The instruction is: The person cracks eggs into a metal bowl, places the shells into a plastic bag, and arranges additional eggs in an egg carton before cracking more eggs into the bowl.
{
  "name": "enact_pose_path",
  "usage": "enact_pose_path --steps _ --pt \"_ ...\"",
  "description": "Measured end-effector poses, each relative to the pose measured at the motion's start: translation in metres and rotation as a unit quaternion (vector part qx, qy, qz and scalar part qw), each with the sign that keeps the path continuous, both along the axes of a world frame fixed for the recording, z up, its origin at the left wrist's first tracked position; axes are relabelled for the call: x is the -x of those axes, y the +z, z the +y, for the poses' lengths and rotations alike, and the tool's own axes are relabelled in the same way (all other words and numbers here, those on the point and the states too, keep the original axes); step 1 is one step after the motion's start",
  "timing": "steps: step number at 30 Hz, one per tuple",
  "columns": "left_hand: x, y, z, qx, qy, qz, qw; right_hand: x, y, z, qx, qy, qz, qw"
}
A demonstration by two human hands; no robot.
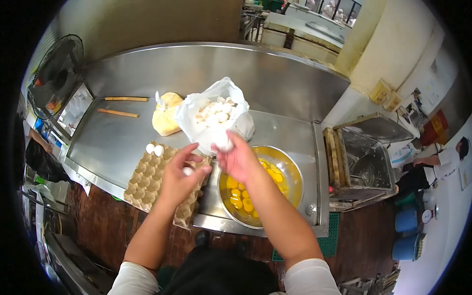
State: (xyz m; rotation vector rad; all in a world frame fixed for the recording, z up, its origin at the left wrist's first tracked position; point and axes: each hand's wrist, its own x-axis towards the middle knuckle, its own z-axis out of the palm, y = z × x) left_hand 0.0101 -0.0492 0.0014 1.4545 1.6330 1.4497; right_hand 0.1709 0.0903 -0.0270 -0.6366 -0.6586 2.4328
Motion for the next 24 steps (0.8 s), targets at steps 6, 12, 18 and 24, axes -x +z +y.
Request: enact_pose_path --steps 6,12,18,24 --pt "0.037 -0.007 -0.033 0.129 -0.012 -0.447 0.885 0.046 0.053 -0.034 -0.272 -0.156 -0.253 0.915" --pt "0.019 -0.031 -0.030 0.191 -0.081 -0.534 0.820 0.024 0.033 -0.166 -0.620 -0.076 -0.380 0.683" --pt "-0.033 -0.027 -0.036 0.300 -0.272 -0.438 0.803 -0.043 0.012 -0.195 -0.615 -0.116 -0.492 0.606" --pt "-0.029 -0.038 -0.036 0.339 -0.366 -0.309 0.810 -0.165 -0.106 -0.283 -0.335 -0.480 -0.568 0.578"
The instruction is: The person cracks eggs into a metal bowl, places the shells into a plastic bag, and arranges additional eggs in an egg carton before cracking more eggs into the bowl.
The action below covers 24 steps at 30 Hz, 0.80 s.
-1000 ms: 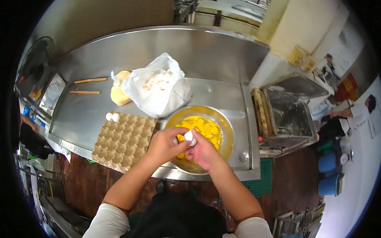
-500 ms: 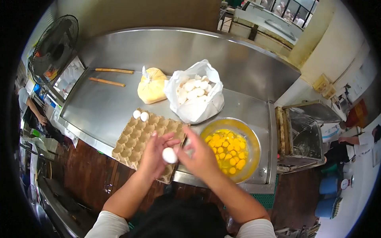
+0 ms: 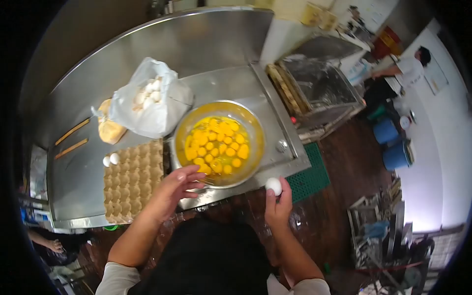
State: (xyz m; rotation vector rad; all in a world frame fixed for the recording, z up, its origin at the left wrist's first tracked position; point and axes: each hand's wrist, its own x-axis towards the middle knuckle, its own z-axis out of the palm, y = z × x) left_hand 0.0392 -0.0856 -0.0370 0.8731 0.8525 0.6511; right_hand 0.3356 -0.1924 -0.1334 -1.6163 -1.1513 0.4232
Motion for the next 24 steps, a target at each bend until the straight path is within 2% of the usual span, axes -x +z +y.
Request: enact_pose_path --steps 1,3,5,7,9,11,15,17,18,19,20,21,23,24 --pt "0.002 0.001 0.000 0.008 -0.008 0.009 1.000 -0.008 -0.013 -0.003 -0.012 -0.048 -0.003 0.999" --pt "0.000 0.002 -0.001 0.031 -0.020 0.011 0.999 -0.021 -0.023 -0.012 0.038 -0.058 -0.131 0.989" --pt "-0.003 0.000 -0.002 0.033 -0.038 0.027 0.998 -0.019 -0.023 -0.007 0.030 -0.063 -0.120 0.990" --pt "-0.007 -0.002 -0.002 0.033 -0.054 0.039 0.997 -0.018 -0.018 0.001 -0.037 -0.049 -0.180 0.982" --pt "-0.013 -0.004 -0.001 0.031 -0.063 0.049 0.996 -0.025 -0.035 0.008 -0.055 -0.055 -0.176 0.981" --pt "-0.017 -0.006 -0.001 0.035 -0.059 0.062 0.996 -0.033 -0.054 0.014 0.011 -0.040 -0.202 0.978" --pt "-0.034 -0.010 0.000 0.053 -0.031 0.085 0.994 -0.033 -0.035 0.016 0.021 -0.030 -0.173 0.984" --pt "-0.046 -0.025 0.003 -0.102 -0.051 0.057 0.992 -0.024 -0.009 0.022 0.038 -0.018 0.080 0.996" --pt "-0.057 -0.017 0.005 -0.121 -0.043 0.079 0.989 -0.017 0.011 0.030 0.036 0.028 0.218 0.975" --pt "-0.068 -0.008 0.009 -0.127 -0.037 0.080 0.988 -0.018 0.023 0.038 0.031 0.035 0.218 0.975" --pt "-0.078 0.001 0.014 -0.196 -0.051 0.119 0.972 -0.020 0.033 0.047 0.085 0.090 0.389 0.913" --pt "-0.087 0.009 0.022 -0.265 -0.065 0.158 0.949 -0.020 0.043 0.057 0.136 0.143 0.543 0.816" --pt "-0.100 0.021 0.036 -0.294 -0.058 0.169 0.939 -0.010 0.059 0.078 0.160 0.151 0.553 0.804" --pt "-0.104 0.023 0.043 -0.344 -0.074 0.217 0.911 -0.009 0.064 0.087 0.182 0.172 0.566 0.786"
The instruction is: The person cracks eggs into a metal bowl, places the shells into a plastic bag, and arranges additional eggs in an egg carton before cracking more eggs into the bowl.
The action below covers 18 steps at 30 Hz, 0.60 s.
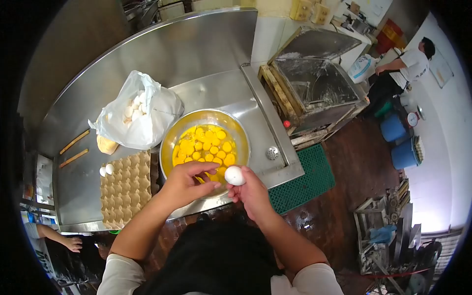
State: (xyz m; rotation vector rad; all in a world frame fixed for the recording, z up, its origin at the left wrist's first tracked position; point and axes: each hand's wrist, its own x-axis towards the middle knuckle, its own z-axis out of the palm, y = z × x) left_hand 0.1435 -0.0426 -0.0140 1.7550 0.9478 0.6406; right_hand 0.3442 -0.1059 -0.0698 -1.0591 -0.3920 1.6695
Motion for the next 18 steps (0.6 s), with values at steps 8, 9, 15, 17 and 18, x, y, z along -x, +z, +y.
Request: enact_pose_path --steps 8,9,15,17,18 --pt "0.012 -0.009 0.037 -0.051 -0.016 0.067 0.996 0.040 -0.007 0.034 0.010 0.038 -0.103 0.994" --pt "0.015 -0.012 0.041 -0.052 -0.016 0.060 0.997 0.044 -0.008 0.040 0.012 0.033 -0.113 0.993" --pt "0.024 -0.033 0.053 -0.088 -0.020 0.074 0.993 0.058 -0.010 0.049 0.014 0.027 -0.177 0.984" --pt "0.024 -0.033 0.057 -0.071 -0.013 0.077 0.994 0.059 -0.014 0.054 0.015 0.029 -0.175 0.984" --pt "0.024 -0.032 0.060 -0.075 -0.012 0.076 0.994 0.059 -0.014 0.058 0.015 0.034 -0.173 0.984"
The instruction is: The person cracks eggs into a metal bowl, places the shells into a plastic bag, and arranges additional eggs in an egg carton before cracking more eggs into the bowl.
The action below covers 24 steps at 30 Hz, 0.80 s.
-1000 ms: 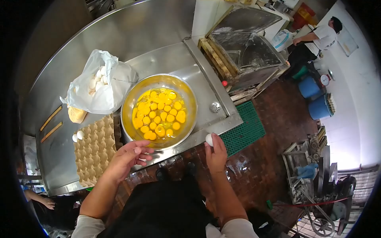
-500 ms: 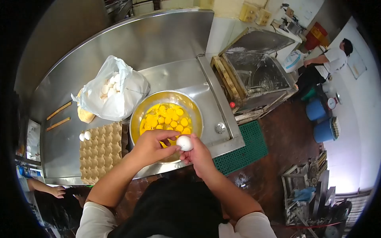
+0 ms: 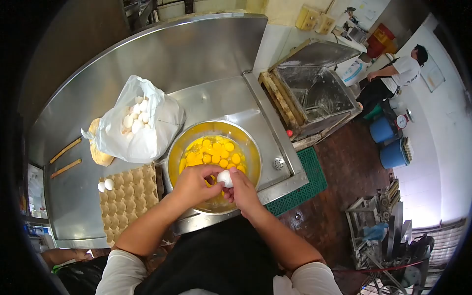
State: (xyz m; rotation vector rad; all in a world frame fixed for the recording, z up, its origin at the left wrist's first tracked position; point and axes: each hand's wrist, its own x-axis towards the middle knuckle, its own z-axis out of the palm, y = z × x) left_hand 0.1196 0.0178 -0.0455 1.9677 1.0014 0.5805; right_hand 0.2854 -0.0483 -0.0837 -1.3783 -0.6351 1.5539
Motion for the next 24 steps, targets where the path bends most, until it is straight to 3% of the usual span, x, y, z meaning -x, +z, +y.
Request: enact_pose_path --steps 24 --pt "0.000 -0.009 0.027 -0.115 0.043 0.020 0.992 -0.016 -0.004 0.056 0.042 0.100 0.013 0.994"
